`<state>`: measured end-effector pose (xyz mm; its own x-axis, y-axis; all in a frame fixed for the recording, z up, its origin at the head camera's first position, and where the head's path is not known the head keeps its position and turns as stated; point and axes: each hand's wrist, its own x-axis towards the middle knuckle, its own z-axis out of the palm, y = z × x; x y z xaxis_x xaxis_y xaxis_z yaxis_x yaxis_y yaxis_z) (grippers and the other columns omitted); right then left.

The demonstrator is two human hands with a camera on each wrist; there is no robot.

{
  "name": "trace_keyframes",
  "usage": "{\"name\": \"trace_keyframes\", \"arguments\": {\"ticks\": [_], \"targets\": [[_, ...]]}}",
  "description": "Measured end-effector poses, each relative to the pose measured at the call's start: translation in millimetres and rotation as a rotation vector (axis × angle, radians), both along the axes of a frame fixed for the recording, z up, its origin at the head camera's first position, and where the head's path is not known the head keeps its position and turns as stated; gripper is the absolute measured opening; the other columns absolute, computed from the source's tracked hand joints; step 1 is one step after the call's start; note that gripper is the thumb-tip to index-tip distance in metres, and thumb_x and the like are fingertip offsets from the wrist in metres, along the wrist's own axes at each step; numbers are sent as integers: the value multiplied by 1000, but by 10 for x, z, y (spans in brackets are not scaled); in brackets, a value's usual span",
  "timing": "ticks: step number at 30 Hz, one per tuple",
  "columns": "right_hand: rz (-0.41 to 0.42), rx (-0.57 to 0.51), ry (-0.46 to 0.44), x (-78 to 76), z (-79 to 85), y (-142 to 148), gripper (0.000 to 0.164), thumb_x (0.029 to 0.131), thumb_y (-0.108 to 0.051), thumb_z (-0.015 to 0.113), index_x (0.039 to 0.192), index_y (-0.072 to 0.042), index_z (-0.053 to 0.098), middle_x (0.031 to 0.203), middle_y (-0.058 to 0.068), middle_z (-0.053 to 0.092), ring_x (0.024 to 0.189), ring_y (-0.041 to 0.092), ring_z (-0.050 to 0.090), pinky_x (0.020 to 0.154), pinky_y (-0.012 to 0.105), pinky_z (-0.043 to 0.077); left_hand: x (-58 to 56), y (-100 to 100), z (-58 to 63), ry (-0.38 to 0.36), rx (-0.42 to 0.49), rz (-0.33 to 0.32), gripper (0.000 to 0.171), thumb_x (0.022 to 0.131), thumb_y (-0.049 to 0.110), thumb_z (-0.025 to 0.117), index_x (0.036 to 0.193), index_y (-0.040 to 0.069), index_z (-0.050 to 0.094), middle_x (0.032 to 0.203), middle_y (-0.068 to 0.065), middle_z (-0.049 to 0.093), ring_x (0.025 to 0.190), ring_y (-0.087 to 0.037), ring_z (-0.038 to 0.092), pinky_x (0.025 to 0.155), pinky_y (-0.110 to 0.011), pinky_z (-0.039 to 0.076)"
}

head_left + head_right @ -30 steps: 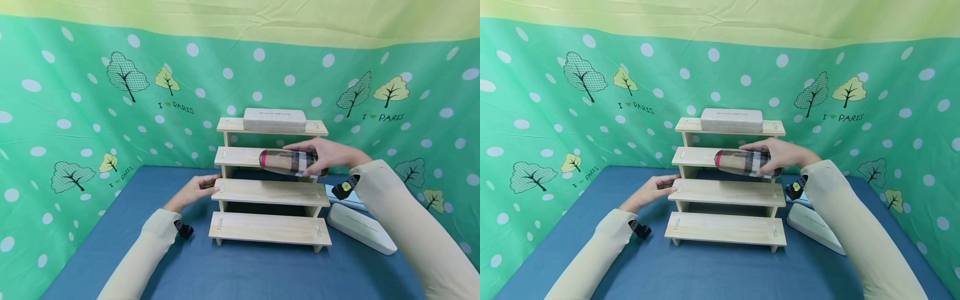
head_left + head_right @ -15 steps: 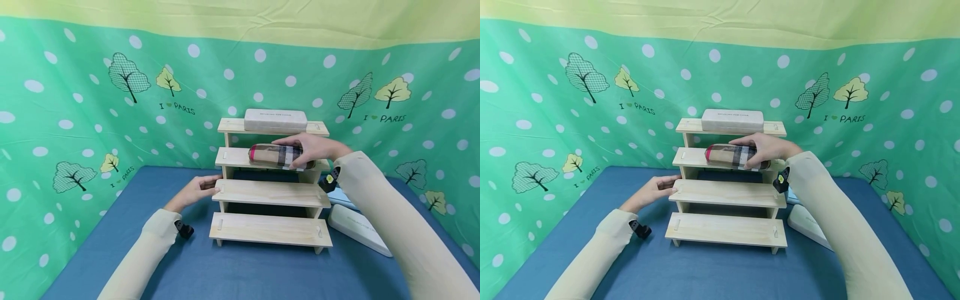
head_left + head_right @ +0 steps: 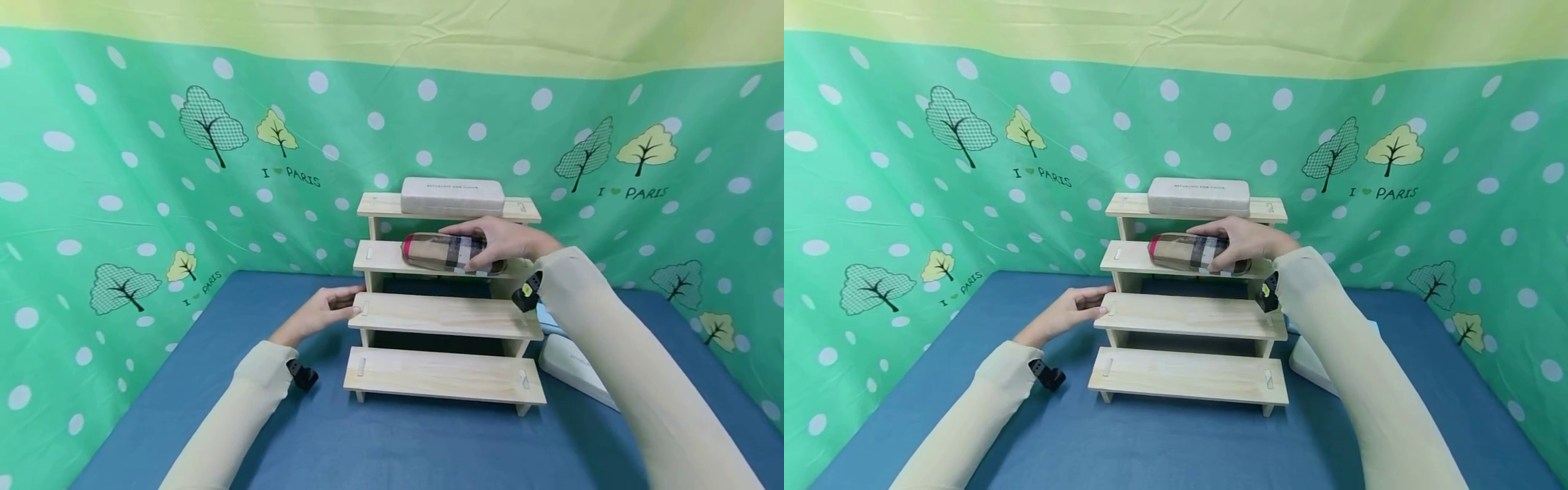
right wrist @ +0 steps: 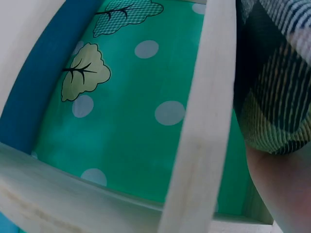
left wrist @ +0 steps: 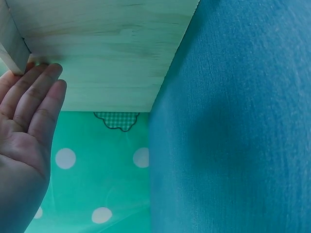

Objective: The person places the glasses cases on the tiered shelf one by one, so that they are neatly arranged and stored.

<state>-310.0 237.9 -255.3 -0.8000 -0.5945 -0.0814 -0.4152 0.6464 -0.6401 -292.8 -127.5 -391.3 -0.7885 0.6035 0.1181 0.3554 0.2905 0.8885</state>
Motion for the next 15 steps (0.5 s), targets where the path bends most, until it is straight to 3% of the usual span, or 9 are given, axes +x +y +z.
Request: {"name": "trace_keyframes", "arguments": {"ticks": [15], "targets": [[-39, -7, 16, -19, -6, 90, 68, 77, -21, 76, 139, -20, 49, 131, 9, 49, 105, 24, 47, 87, 38, 42, -18, 11, -14, -26, 8, 8, 54, 93, 14, 60, 140, -4, 41, 139, -22, 46, 124, -34, 49, 98, -45, 43]]}}
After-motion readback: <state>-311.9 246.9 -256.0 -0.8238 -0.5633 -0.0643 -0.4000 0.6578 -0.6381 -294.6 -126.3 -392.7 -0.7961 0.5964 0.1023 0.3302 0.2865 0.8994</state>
